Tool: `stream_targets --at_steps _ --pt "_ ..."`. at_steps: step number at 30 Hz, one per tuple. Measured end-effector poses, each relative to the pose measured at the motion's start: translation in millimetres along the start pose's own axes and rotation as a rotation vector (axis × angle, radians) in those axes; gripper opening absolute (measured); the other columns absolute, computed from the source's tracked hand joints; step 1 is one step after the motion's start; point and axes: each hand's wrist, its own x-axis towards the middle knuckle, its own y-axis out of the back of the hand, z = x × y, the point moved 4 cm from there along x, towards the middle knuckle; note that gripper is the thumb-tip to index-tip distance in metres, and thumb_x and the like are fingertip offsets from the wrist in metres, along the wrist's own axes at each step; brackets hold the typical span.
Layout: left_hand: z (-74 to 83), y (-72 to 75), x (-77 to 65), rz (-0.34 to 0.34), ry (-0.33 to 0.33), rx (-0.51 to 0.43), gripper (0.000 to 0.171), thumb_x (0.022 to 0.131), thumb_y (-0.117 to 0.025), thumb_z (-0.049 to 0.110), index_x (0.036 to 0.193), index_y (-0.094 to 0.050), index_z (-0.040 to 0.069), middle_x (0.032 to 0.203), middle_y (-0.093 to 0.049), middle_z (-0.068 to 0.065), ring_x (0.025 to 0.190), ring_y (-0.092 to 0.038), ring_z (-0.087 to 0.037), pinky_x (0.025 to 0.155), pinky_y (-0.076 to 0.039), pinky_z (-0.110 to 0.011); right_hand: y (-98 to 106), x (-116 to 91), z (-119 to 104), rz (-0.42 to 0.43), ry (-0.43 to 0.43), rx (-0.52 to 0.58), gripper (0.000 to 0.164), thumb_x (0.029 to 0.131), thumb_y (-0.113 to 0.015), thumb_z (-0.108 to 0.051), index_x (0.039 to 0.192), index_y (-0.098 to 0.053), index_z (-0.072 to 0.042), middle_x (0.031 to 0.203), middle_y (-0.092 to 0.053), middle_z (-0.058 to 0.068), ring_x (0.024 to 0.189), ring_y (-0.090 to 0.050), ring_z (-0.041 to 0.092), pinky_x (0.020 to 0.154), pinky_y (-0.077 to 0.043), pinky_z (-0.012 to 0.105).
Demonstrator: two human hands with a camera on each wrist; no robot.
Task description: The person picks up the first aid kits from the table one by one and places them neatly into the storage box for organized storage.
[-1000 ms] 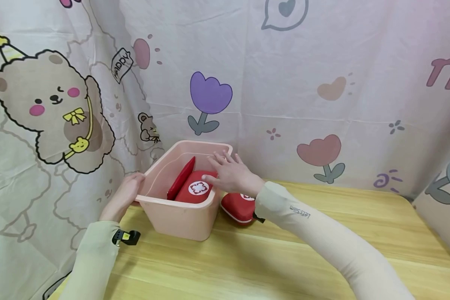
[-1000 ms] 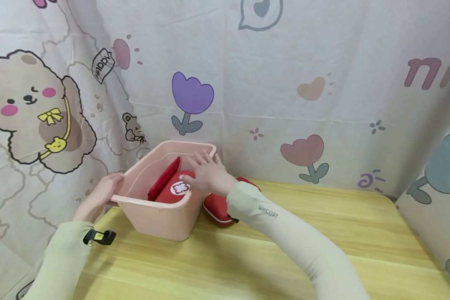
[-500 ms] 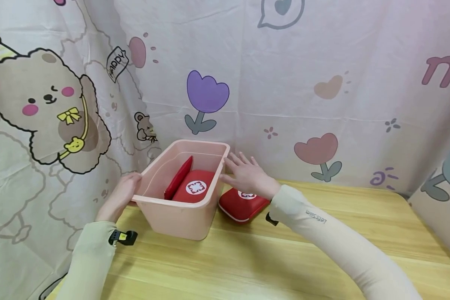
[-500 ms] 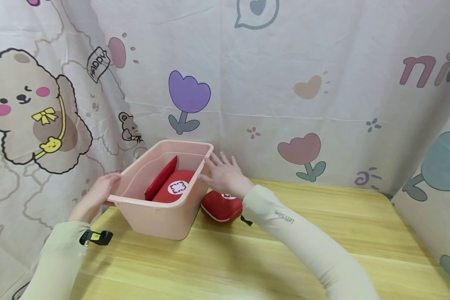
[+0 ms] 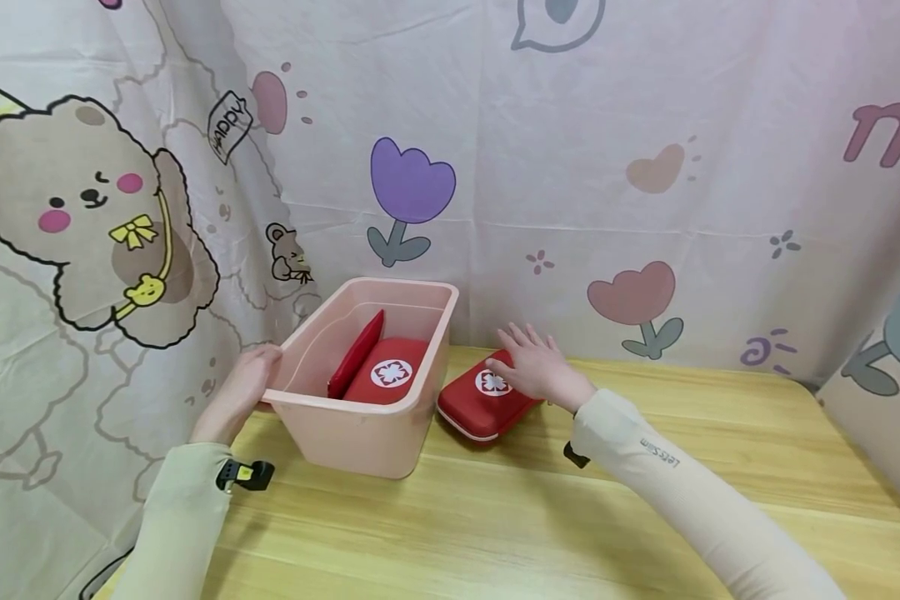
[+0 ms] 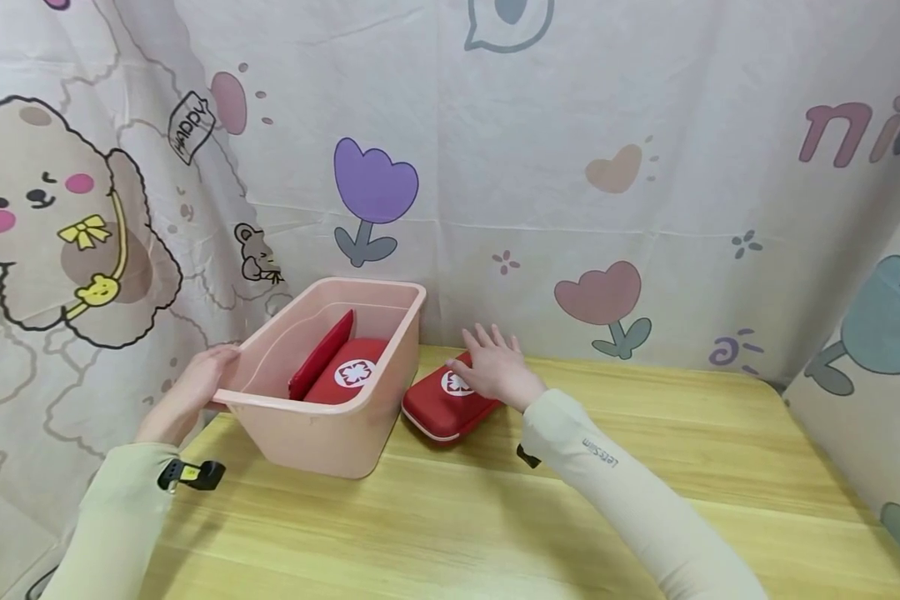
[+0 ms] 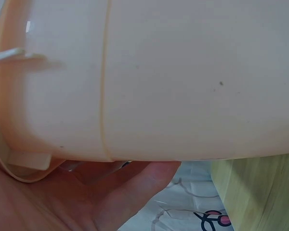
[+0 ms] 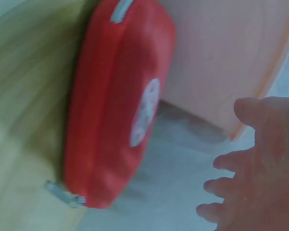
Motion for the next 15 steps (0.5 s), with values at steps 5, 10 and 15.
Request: stream_targets --at_steps 5,10,15 --pt "0.0 1.7 -0.7 -0.011 -0.003 0.016 0.055 0.106 -0.018 0.033 0.14 -0.038 -0.005 0.125 -0.046 -0.028 0.102 -0.051 -0.033 0.071 -0.052 -0.036 -15.1 0.6 12.6 -0.005 -0.014 -0.009 0.071 0.1 -0.046 -0.051 0.156 -0.027 -0.01 0.16 -0.019 0.018 0.145 -0.012 0.043 0.113 -0.008 0.062" --pt "0.5 1.5 -0.7 -0.012 0.0 0.012 0.055 0.106 -0.019 0.034 0.14 -0.038 -0.005 0.124 -0.046 -0.028 0.1 -0.052 -0.032 0.069 -0.052 -0.034 -31.5 1.1 16.8 -0.019 -0.032 -0.004 0.071 0.1 -0.045 -0.05 0.155 -0.028 -0.009 0.159 -0.021 0.019 0.144 -0.015 0.044 0.111 -0.012 0.064" --pt "1.8 1.4 -2.0 -0.017 -0.005 0.023 0.056 0.106 -0.018 0.035 0.141 -0.037 -0.005 0.124 -0.047 -0.027 0.101 -0.051 -0.032 0.071 -0.051 -0.035 -44.2 -0.1 15.3 -0.034 -0.057 0.011 0.071 0.1 -0.046 -0.05 0.155 -0.028 -0.008 0.159 -0.02 0.019 0.142 -0.02 0.047 0.108 -0.018 0.068"
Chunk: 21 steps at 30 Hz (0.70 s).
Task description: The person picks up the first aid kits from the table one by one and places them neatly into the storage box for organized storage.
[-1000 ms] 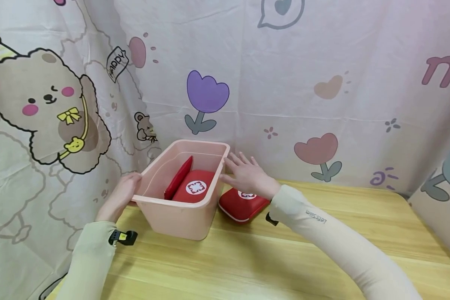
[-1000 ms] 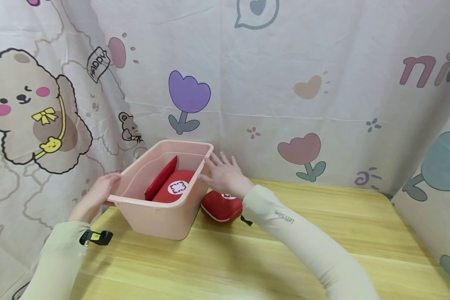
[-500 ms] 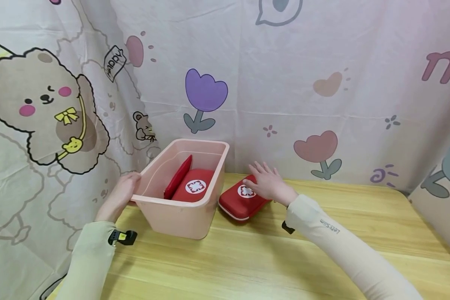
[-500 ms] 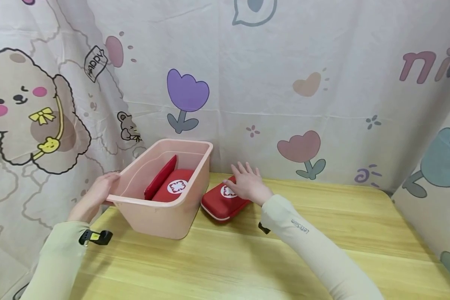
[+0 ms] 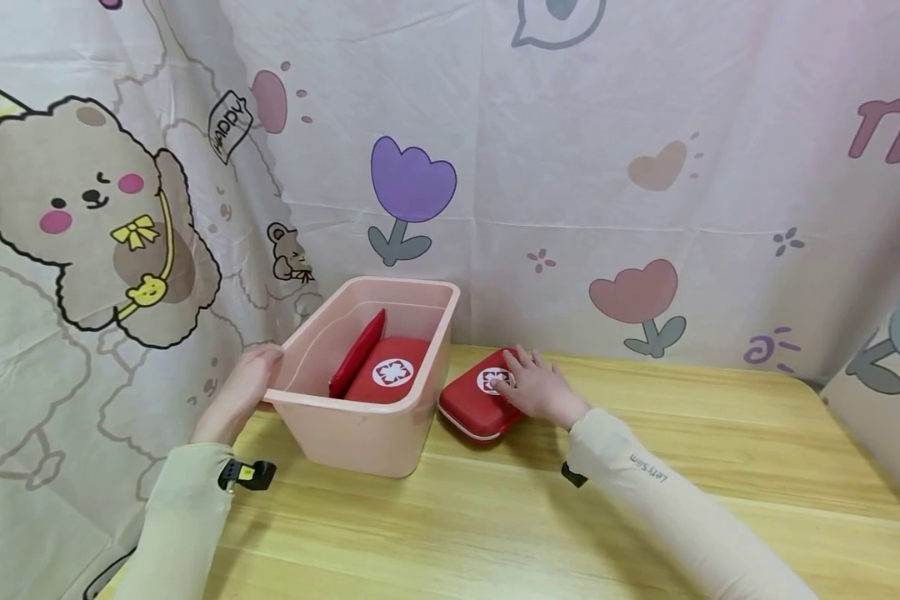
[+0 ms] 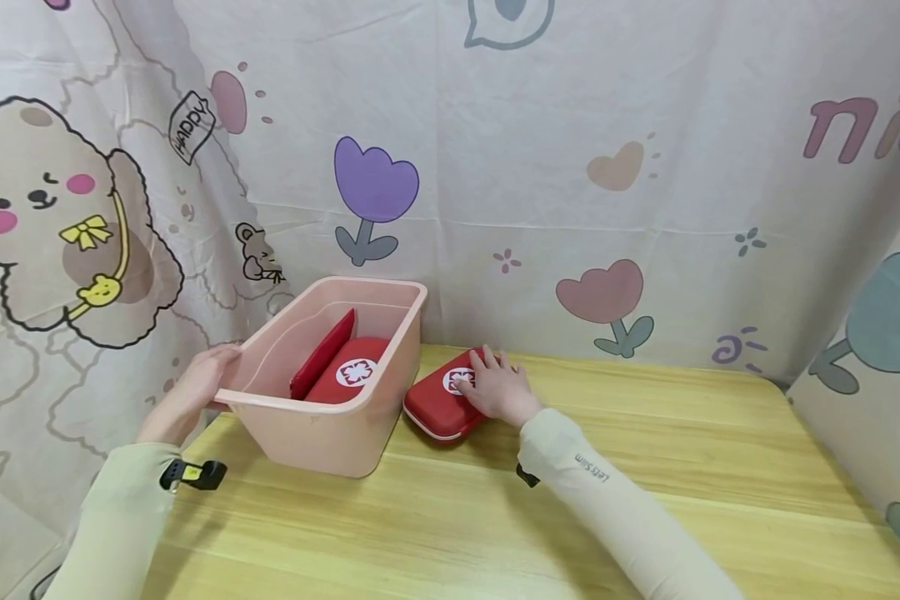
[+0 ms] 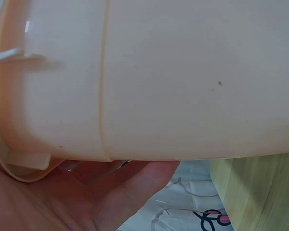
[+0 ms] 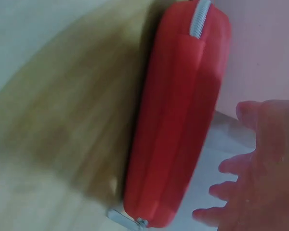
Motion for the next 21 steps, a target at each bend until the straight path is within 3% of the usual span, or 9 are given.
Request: stream_targets --at_steps 6,13,21 --pt "0.5 -0.2 0.2 0.003 -0.001 0.005 0.055 0.106 -0.018 0.035 0.138 -0.039 -0.005 0.123 -0.046 -0.027 0.1 -0.051 -0.032 0.071 -0.051 -0.036 -14.6 0.1 -1.9 -0.011 -0.072 0.028 0.075 0.098 -0.048 -0.054 0.155 -0.028 -0.011 0.159 -0.021 0.019 0.141 -0.02 0.049 0.106 -0.022 0.068" --pt "0.1 -1.0 0.6 0.007 0.007 -0.003 0.055 0.106 -0.018 0.035 0.139 -0.038 -0.005 0.124 -0.046 -0.027 0.101 -0.051 -0.032 0.071 -0.051 -0.036 -25.9 0.8 -6.5 0.009 -0.138 0.049 0.076 0.096 -0.046 -0.058 0.155 -0.03 -0.012 0.159 -0.022 0.019 0.141 -0.014 0.051 0.106 -0.017 0.071" --pt "-0.1 -0.9 0.3 0.011 0.005 0.003 0.057 0.106 -0.018 0.035 0.142 -0.036 -0.005 0.126 -0.044 -0.028 0.103 -0.049 -0.034 0.072 -0.051 -0.036 -34.8 5.7 -10.7 0.077 -0.172 0.048 0.083 0.092 -0.052 -0.06 0.153 -0.032 -0.008 0.155 -0.028 0.021 0.138 -0.017 0.052 0.102 -0.023 0.073"
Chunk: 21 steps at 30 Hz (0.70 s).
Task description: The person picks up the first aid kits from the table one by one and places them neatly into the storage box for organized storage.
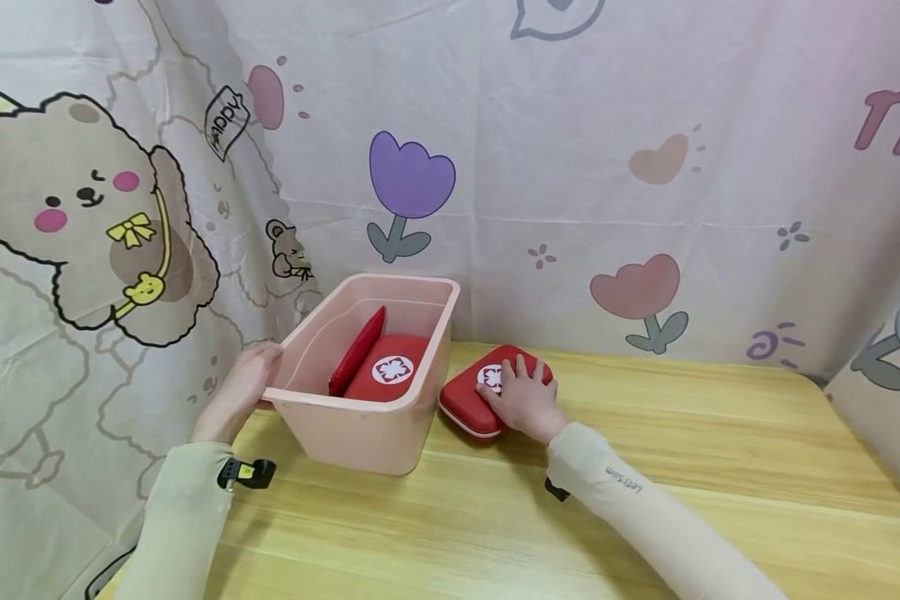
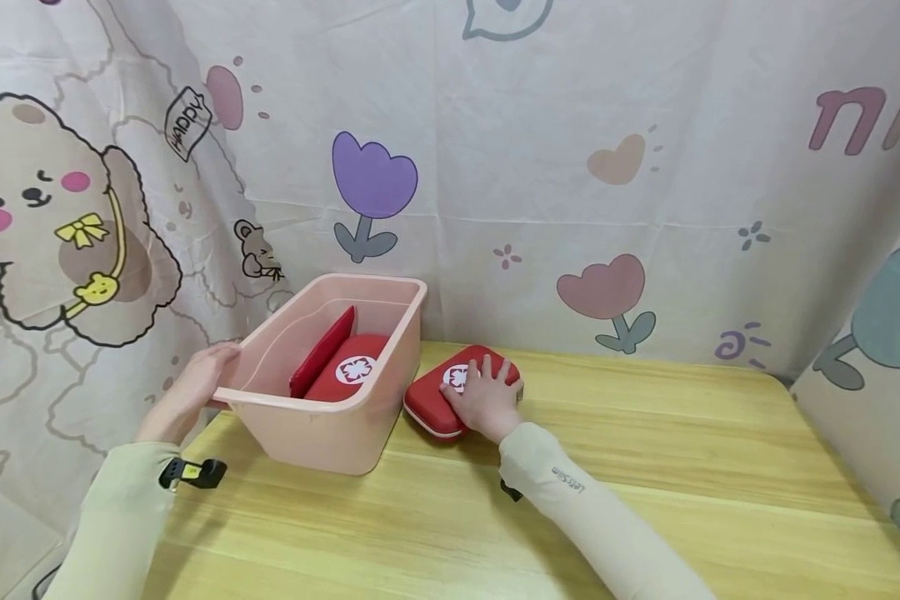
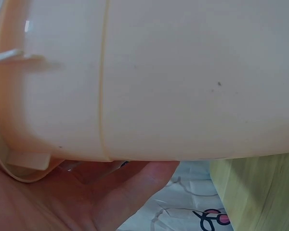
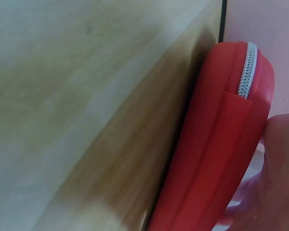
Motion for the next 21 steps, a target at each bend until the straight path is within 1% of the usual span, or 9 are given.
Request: stream_targets --at_steps 2,6,9,13,16,21 --pt "0.1 0.2 -0.5 0.0 -0.001 0.0 0.058 0.106 -0.018 0.036 0.144 -0.034 -0.006 0.128 -0.042 -0.028 0.105 -0.048 -0.034 0.072 -0.051 -0.036 -1.5 1.1 0.3 0.002 0.005 -0.003 0.084 0.092 -0.052 -0.061 0.153 -0.031 -0.007 0.155 -0.027 0.022 0.139 -0.015 0.052 0.103 -0.022 0.072" --pt "1.1 0.4 -1.1 -0.002 -0.004 -0.011 0.058 0.106 -0.018 0.035 0.143 -0.034 -0.006 0.127 -0.042 -0.028 0.103 -0.049 -0.033 0.071 -0.051 -0.037 -1.7 -0.1 1.6 -0.009 0.041 0.008 0.084 0.093 -0.051 -0.06 0.154 -0.029 -0.006 0.157 -0.024 0.022 0.14 -0.013 0.052 0.104 -0.019 0.072" --pt "2.2 2.0 -1.1 0.008 -0.016 -0.019 0.055 0.106 -0.02 0.034 0.138 -0.037 -0.007 0.122 -0.043 -0.028 0.097 -0.05 -0.031 0.068 -0.052 -0.038 -1.3 -0.9 3.1 -0.022 0.086 0.008 0.082 0.095 -0.049 -0.059 0.154 -0.029 -0.006 0.157 -0.023 0.022 0.141 -0.011 0.053 0.105 -0.018 0.071" --pt "3.4 4.8 -1.2 0.014 -0.033 0.0 0.054 0.106 -0.019 0.034 0.135 -0.039 -0.007 0.12 -0.045 -0.027 0.094 -0.051 -0.03 0.066 -0.053 -0.037 4.5 -0.3 4.7 -0.04 0.149 0.019 0.08 0.097 -0.046 -0.058 0.154 -0.028 -0.006 0.159 -0.02 0.022 0.142 -0.007 0.051 0.107 -0.015 0.07" --pt "3.2 4.4 -0.9 0.007 -0.029 0.01 0.055 0.106 -0.019 0.034 0.138 -0.038 -0.007 0.122 -0.045 -0.028 0.095 -0.052 -0.03 0.066 -0.053 -0.036 6.5 -0.4 8.9 -0.057 0.181 0.033 0.08 0.097 -0.046 -0.059 0.154 -0.028 -0.007 0.159 -0.019 0.021 0.144 -0.005 0.049 0.109 -0.014 0.067" --pt "3.0 1.2 0.2 -0.001 -0.015 0.01 0.056 0.106 -0.019 0.034 0.139 -0.037 -0.007 0.123 -0.045 -0.029 0.095 -0.053 -0.03 0.066 -0.053 -0.034 -0.6 -0.8 19.5 -0.057 0.224 0.079 0.078 0.097 -0.046 -0.058 0.154 -0.029 -0.008 0.159 -0.019 0.02 0.145 -0.003 0.047 0.11 -0.01 0.066"
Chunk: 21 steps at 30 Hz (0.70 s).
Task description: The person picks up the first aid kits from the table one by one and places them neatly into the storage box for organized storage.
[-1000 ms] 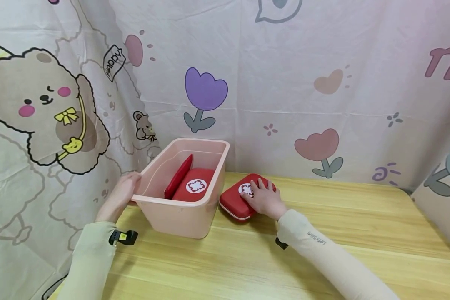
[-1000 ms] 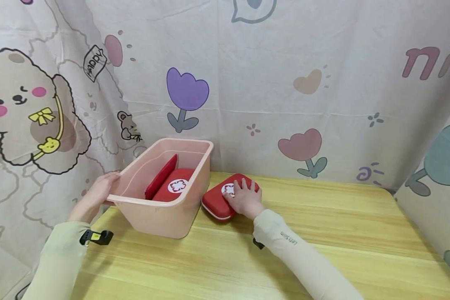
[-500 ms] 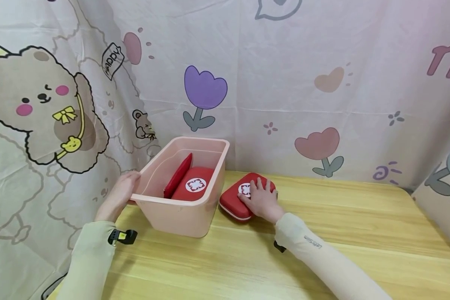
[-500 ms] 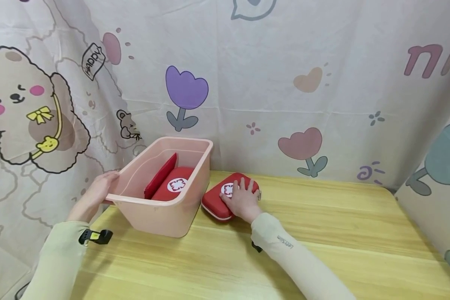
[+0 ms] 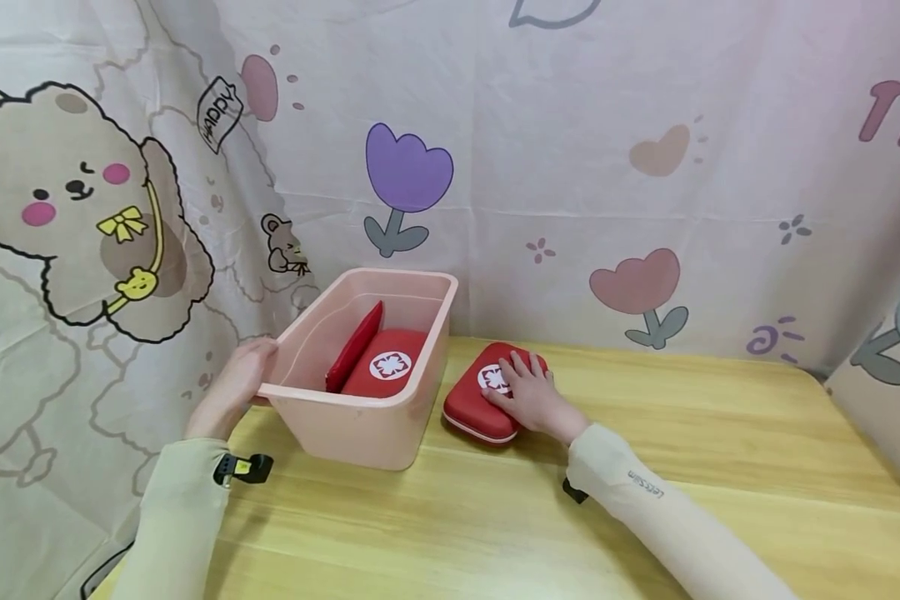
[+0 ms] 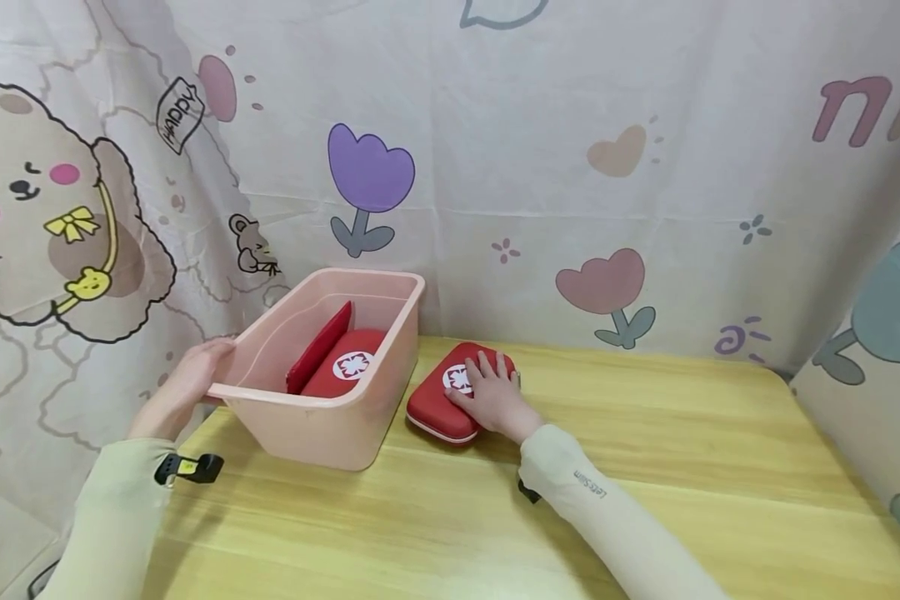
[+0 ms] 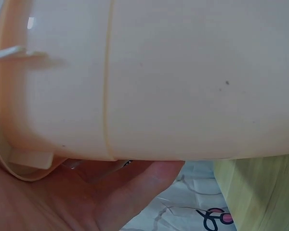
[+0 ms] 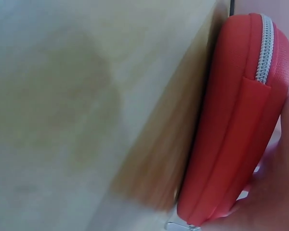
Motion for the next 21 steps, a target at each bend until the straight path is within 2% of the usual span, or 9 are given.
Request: stream_targets --at_steps 9,21 --pt "0.6 0.7 1.9 0.003 -0.001 -0.008 0.056 0.106 -0.019 0.034 0.139 -0.037 -0.008 0.122 -0.045 -0.029 0.095 -0.053 -0.03 0.065 -0.054 -0.034 4.3 -4.2 7.6 0.059 0.101 0.07 0.077 0.095 -0.053 -0.053 0.152 -0.033 -0.006 0.158 -0.022 0.021 0.144 -0.006 0.047 0.108 -0.013 0.069" --pt "-1.6 -1.0 0.8 -0.007 0.016 -0.005 0.058 0.106 -0.017 0.035 0.142 -0.033 -0.007 0.128 -0.043 -0.03 0.104 -0.05 -0.035 0.069 -0.053 -0.033 3.0 -7.0 17.3 0.01 0.212 0.092 0.077 0.096 -0.053 -0.052 0.153 -0.031 -0.005 0.159 -0.018 0.021 0.145 -0.003 0.045 0.113 -0.008 0.062"
